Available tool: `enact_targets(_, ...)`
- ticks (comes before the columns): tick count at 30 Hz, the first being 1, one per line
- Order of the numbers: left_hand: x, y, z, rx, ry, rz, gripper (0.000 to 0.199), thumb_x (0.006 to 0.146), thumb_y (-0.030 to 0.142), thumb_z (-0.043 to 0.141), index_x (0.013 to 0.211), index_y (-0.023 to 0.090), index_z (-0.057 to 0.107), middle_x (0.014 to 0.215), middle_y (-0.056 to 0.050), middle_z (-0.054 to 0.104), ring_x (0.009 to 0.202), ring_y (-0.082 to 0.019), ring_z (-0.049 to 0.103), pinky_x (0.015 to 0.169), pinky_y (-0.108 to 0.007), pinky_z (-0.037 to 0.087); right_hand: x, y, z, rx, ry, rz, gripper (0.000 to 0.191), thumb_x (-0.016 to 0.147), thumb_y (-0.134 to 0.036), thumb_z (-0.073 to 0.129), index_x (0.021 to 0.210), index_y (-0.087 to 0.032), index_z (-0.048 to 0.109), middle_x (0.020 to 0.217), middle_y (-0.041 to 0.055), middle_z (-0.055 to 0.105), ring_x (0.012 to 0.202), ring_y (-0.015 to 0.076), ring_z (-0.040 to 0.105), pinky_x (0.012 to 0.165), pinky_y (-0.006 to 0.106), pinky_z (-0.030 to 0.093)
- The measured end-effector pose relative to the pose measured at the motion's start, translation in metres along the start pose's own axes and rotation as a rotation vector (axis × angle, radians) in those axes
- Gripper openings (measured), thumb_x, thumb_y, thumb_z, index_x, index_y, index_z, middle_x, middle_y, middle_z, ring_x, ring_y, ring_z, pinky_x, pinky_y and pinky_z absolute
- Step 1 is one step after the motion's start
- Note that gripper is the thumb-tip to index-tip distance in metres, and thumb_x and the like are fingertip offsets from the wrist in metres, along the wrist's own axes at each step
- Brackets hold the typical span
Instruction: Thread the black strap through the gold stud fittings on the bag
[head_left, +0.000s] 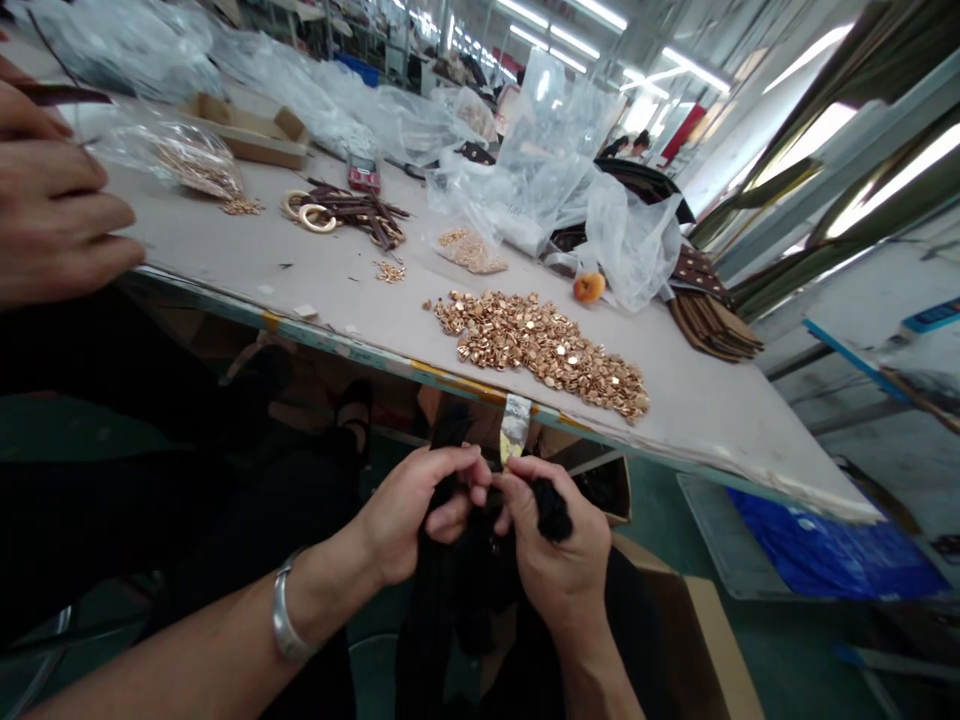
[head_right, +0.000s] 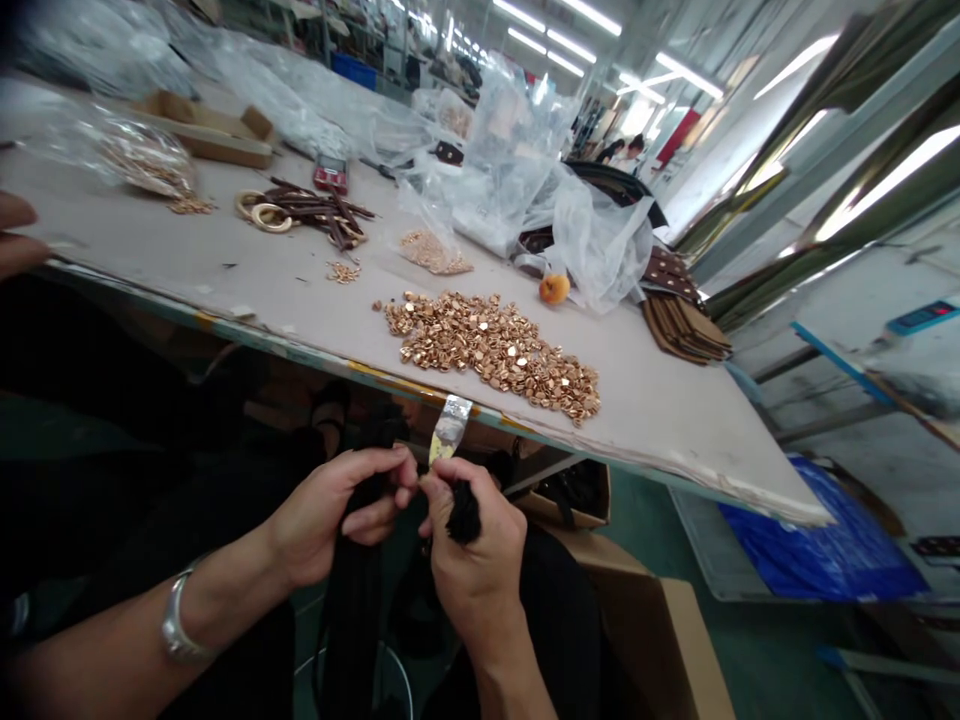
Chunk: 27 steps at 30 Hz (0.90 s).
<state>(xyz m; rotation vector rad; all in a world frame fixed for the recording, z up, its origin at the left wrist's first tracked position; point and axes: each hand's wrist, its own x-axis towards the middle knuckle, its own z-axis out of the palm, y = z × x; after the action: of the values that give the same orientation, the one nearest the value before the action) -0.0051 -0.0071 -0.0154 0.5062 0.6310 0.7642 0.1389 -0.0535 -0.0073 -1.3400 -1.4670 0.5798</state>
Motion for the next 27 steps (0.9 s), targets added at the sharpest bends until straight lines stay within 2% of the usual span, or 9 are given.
enact_targets(4, -0.001, 0.001, -0.001, -0.031, -0.022, -0.029, 0.021, 0.081, 0.029, 0.058, 0.069, 0.012, 0.063, 0.058, 0.002, 0.056, 0.032, 0.001, 0.029, 0.038, -0.014, 0.021, 0.002, -0.001, 0.004, 0.007, 0.053, 0.02, 0.01, 0.094, -0.023, 0.063, 0.103, -0.021, 0.067, 0.061, -0.006, 0.062, 0.046, 0.0084, 0.058, 0.047, 0.016, 0.047)
enact_targets(10, -0.005, 0.001, 0.002, 0.01, -0.067, -0.162, 0.016, 0.073, 0.025, 0.069, 0.072, 0.014, 0.057, 0.059, 0.003, 0.055, 0.034, 0.002, 0.027, 0.037, -0.013, 0.016, 0.005, -0.005, 0.001, 0.014, 0.039, 0.112, 0.011, 0.093, -0.03, 0.064, 0.096, -0.02, 0.069, 0.063, -0.0038, 0.063, 0.047, 0.0103, 0.055, 0.044, 0.019, 0.044)
enact_targets(13, -0.005, -0.001, 0.003, -0.017, -0.073, -0.18, 0.018, 0.071, 0.025, 0.07, 0.074, 0.015, 0.056, 0.057, 0.004, 0.054, 0.033, 0.002, 0.026, 0.037, -0.014, 0.016, 0.004, -0.004, 0.001, -0.016, 0.051, 0.046, 0.01, 0.093, -0.028, 0.063, 0.097, -0.021, 0.069, 0.077, -0.0003, 0.069, 0.062, 0.0142, 0.064, 0.058, 0.023, 0.052)
enact_targets(16, -0.005, -0.002, 0.003, 0.001, -0.056, -0.146, 0.019, 0.069, 0.025, 0.071, 0.072, 0.015, 0.055, 0.057, 0.005, 0.052, 0.033, 0.002, 0.025, 0.037, -0.014, 0.016, 0.004, -0.003, 0.004, -0.054, 0.07, -0.016, 0.009, 0.093, -0.025, 0.062, 0.097, -0.023, 0.07, 0.085, 0.0006, 0.071, 0.073, 0.0158, 0.066, 0.069, 0.025, 0.053)
enact_targets(22, -0.005, -0.002, 0.002, 0.018, -0.063, -0.117, 0.017, 0.069, 0.023, 0.07, 0.073, 0.016, 0.055, 0.057, 0.006, 0.05, 0.034, 0.002, 0.024, 0.037, -0.014, 0.015, 0.014, -0.002, 0.003, 0.093, 0.055, 0.174, 0.014, 0.09, -0.033, 0.065, 0.093, -0.02, 0.07, 0.07, -0.0013, 0.066, 0.061, 0.0139, 0.06, 0.057, 0.023, 0.049)
enact_targets(27, -0.008, -0.002, 0.002, 0.064, -0.11, -0.191, 0.02, 0.068, 0.024, 0.073, 0.07, 0.016, 0.054, 0.053, 0.007, 0.046, 0.035, 0.001, 0.021, 0.037, -0.015, 0.012, 0.016, -0.006, -0.009, 0.24, 0.002, 0.177, 0.023, 0.08, -0.026, 0.077, 0.102, -0.022, 0.073, 0.065, -0.0047, 0.061, 0.053, 0.0103, 0.055, 0.05, 0.019, 0.045)
